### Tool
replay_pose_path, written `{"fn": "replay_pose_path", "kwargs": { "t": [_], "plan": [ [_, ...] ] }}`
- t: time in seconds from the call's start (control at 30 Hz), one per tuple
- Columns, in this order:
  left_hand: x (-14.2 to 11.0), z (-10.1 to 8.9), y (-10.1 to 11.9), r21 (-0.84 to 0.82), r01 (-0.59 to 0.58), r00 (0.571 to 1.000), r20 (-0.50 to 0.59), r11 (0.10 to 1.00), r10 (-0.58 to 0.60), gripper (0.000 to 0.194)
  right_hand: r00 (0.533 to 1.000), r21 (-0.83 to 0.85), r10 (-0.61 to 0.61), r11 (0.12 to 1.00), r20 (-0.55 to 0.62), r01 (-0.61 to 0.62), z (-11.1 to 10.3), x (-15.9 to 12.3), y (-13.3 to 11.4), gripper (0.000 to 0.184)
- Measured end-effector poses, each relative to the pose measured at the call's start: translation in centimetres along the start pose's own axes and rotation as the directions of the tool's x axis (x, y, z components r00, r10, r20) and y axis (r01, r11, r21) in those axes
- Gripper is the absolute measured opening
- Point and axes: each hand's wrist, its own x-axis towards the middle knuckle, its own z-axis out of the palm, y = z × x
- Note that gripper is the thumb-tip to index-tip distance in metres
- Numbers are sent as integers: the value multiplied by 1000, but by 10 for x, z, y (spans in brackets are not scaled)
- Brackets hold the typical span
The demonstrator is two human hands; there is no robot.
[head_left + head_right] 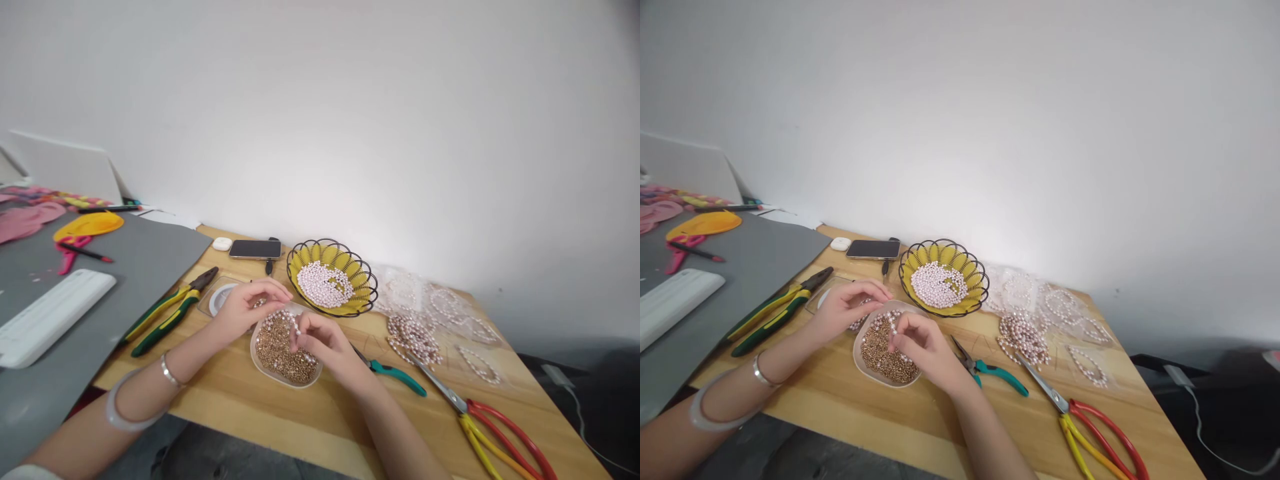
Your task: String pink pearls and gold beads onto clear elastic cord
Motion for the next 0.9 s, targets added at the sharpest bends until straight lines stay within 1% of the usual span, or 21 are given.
{"fn": "replay_pose_path", "kwargs": {
  "t": [0.33,0.9],
  "plan": [
    [1,-1,0,47,4,1000,-7,999,-3,12,1000,-12,9,1000,5,-9,0,0,1,34],
    [0,-1,0,67,-14,1000,-3,998,14,8,999,-27,35,999,-6,-36,2,0,-2,36]
  ]
}}
